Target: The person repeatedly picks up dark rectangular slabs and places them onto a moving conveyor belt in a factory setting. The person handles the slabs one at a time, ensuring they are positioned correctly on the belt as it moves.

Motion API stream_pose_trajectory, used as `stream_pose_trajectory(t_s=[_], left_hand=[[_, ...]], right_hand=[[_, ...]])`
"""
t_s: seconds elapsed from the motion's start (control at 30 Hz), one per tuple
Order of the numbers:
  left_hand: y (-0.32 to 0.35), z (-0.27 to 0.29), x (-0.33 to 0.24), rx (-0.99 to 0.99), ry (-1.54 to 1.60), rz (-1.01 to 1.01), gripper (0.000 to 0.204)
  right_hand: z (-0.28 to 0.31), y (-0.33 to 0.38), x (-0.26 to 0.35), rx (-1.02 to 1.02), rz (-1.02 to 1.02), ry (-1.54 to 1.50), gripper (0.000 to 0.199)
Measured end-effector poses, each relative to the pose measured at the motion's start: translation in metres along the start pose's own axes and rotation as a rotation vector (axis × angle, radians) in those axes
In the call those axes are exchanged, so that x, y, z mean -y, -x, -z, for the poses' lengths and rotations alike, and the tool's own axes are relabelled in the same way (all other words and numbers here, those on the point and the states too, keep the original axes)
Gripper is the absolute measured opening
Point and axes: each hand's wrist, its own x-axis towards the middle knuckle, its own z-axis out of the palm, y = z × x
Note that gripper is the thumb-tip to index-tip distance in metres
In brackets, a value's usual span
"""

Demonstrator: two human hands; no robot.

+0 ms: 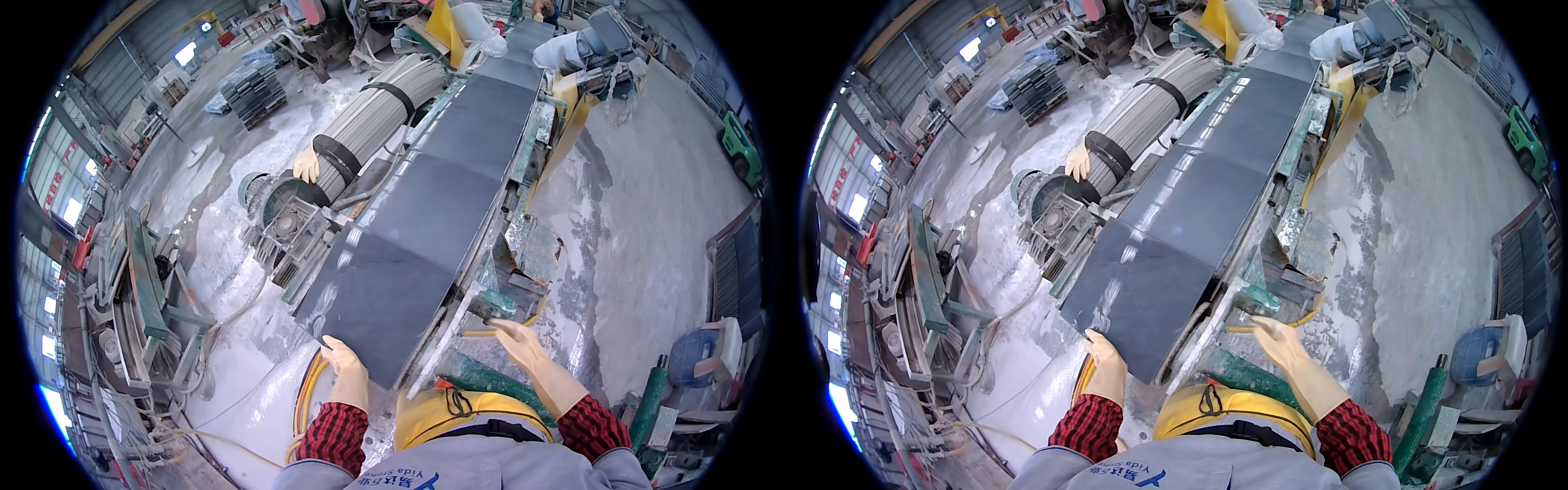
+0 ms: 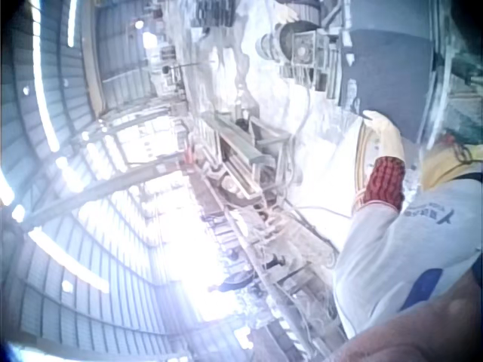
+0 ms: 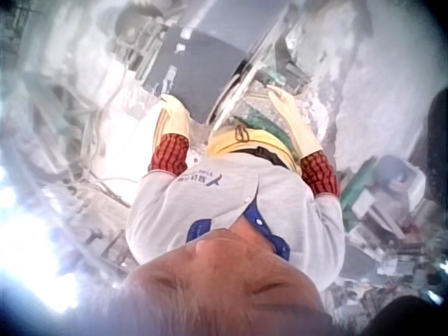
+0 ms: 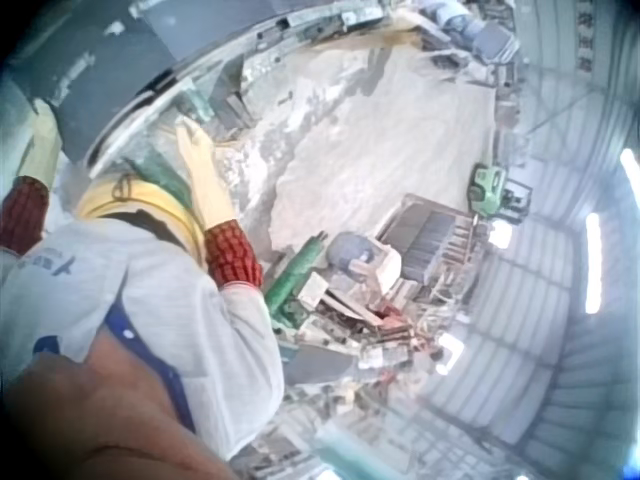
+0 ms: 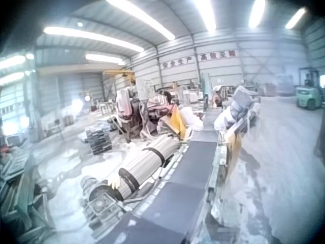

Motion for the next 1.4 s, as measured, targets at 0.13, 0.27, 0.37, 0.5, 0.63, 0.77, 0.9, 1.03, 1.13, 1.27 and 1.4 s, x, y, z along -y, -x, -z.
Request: stream_pose_trajectory(t_s=[0.13,0.27,0.37,0.5,0.63,0.77,0.9,1.03,1.13,1.27,1.4], left_hand=[[0.014,-0.012,-0.003,-0.012,0.066,-0.034,0.060],[-0.039,-0.004,0.039,0.034,0.209,-0.015,0.059],[-0.034,-0.001,0.029,0.059,0.172,0.015,0.058],[0.023,0.026,-0.029,0.136,0.121,0.129,0.065],[0.011,0.042,-0.042,0.218,0.139,0.003,0.068],[0.031,0.037,-0.063,0.487,0.177,-0.165,0.062],[0.107,-0.003,-0.075,0.773,0.103,-0.196,0.062],[0.198,-0.050,-0.050,1.116,-0.045,-0.249,0.065],[0.270,-0.066,0.009,1.279,-0.260,-0.269,0.069],[0.427,-0.031,0.088,1.437,-0.561,-0.190,0.060],[0.535,0.010,0.164,1.850,-0.806,-0.039,0.056]], right_hand=[[-0.055,-0.041,0.031,0.233,-0.079,-0.861,0.051],[-0.088,-0.048,0.094,0.317,-0.203,-1.024,0.041],[-0.094,-0.050,0.101,0.261,-0.247,-0.880,0.037],[-0.104,-0.039,0.103,0.167,-0.280,-0.658,0.032],[-0.107,-0.008,0.106,0.098,-0.167,-0.716,0.032],[-0.076,0.060,0.101,0.114,0.079,-0.849,0.047],[-0.010,0.144,0.097,0.206,0.136,-0.836,0.059],[0.034,0.223,0.040,0.043,0.077,-0.877,0.062],[0.024,0.287,-0.021,-0.272,0.119,-1.055,0.048],[0.029,0.435,-0.075,-0.595,-0.031,-0.881,0.029],[-0.003,0.542,-0.116,-1.032,-0.104,-0.732,0.028]])
